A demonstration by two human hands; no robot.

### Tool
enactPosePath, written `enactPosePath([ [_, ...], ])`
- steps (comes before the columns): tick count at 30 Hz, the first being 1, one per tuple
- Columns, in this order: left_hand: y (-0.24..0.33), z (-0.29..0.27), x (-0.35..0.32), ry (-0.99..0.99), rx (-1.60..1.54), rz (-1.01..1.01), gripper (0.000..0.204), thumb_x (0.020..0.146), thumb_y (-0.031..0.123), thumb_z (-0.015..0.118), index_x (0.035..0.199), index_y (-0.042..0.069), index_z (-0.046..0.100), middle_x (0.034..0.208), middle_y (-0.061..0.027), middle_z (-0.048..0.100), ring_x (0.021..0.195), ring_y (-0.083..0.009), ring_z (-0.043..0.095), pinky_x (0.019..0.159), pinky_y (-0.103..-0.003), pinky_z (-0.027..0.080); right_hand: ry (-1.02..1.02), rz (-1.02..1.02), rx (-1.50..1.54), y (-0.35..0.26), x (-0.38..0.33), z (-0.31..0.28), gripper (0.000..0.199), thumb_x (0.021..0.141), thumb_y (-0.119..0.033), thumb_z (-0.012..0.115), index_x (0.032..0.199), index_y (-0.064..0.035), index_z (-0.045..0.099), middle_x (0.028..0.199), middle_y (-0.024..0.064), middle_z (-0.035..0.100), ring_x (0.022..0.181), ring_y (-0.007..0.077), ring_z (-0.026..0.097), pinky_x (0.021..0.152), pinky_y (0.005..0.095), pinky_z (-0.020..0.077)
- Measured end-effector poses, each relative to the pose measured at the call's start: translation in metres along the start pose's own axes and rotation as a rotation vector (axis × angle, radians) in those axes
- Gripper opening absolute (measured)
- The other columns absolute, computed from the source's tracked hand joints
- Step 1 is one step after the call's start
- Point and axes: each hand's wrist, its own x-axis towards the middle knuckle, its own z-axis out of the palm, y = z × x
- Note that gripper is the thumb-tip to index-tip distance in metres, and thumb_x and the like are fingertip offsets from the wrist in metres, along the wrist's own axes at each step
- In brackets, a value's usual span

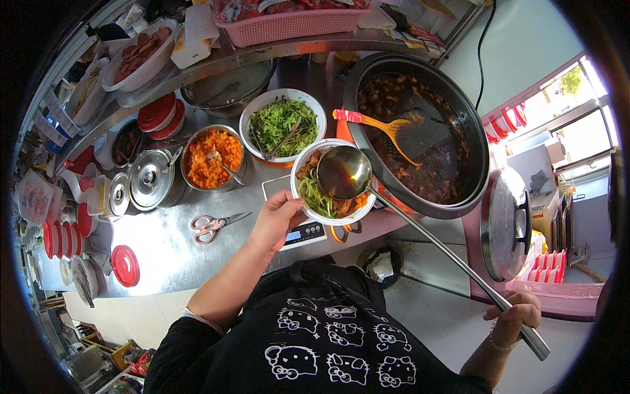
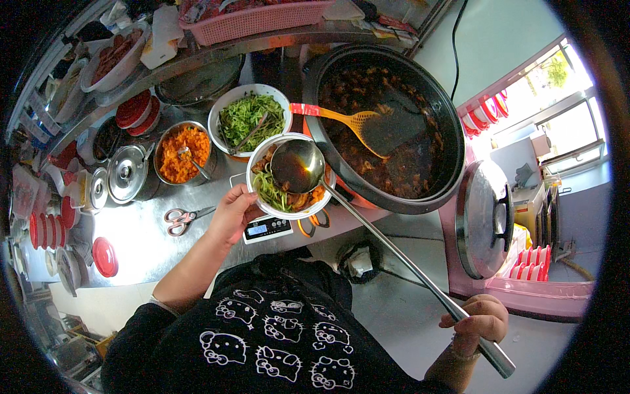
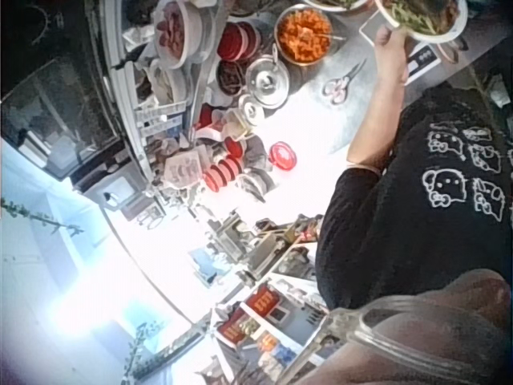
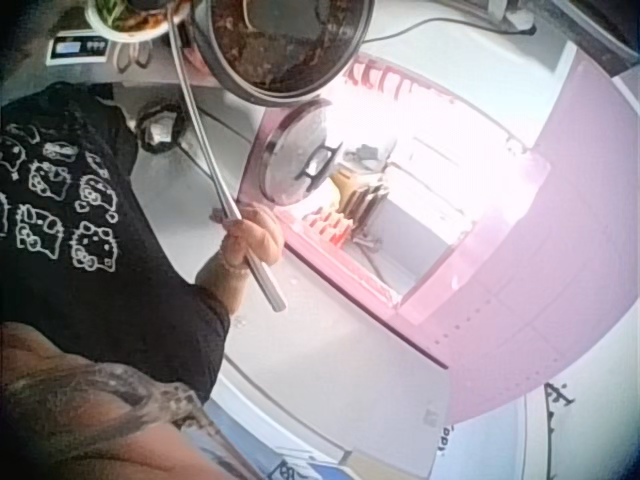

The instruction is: The person assembles a takeout meal by placing rice in a bowl, adding cooked meat, vegetables, and sauce, then covering it with a lid. They repeat the process for a second bowl, using a microwave to heat rice and a ladle to add sauce.

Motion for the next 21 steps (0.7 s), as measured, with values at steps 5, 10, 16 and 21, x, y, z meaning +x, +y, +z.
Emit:
enactPosePath([
  [5,-0.001,-0.003,0.002,0.022,0.003,-0.013,0.005,0.092,0.008,0.058,0.087,0.006,0.059,0.093,-0.0045,0.066,0.086,-0.0161,0.066,0.084,-0.033,0.055,-0.064,-0.032,-0.044,-0.004,0.001,-0.012,0.029,0.093,-0.037,0.059,0.078,-0.0135,0.053,0.057,0.0030,0.064,0.041,0.0093,0.055,0.039,0.0204,0.0421],
  [10,-0.003,-0.005,0.005,0.017,0.038,0.018,0.006,0.093,0.008,0.054,0.092,0.005,0.058,0.093,-0.0070,0.067,0.083,-0.0188,0.067,0.079,-0.039,0.058,-0.138,-0.098,-0.102,-0.007,0.000,-0.016,0.028,0.093,-0.038,0.058,0.079,-0.0140,0.054,0.059,0.0032,0.065,0.041,0.0091,0.055,0.038,0.0207,0.0425],
  [16,0.001,-0.004,0.004,0.013,0.043,0.000,0.004,0.092,0.009,0.057,0.088,0.007,0.058,0.093,-0.0043,0.066,0.084,-0.0161,0.066,0.081,-0.033,0.056,-0.120,-0.085,-0.060,-0.001,-0.001,-0.012,0.028,0.091,-0.040,0.060,0.082,-0.0143,0.054,0.061,0.0027,0.065,0.042,0.0093,0.056,0.038,0.0206,0.0423],
  [21,0.003,-0.003,0.003,0.003,0.029,-0.008,0.005,0.092,0.008,0.058,0.087,0.007,0.059,0.093,-0.0036,0.066,0.086,-0.0152,0.065,0.083,-0.032,0.055,-0.212,-0.126,-0.075,-0.003,0.004,-0.003,0.030,0.087,-0.044,0.063,0.088,-0.0153,0.057,0.064,0.0021,0.064,0.049,0.0100,0.059,0.042,0.0223,0.0427],
])
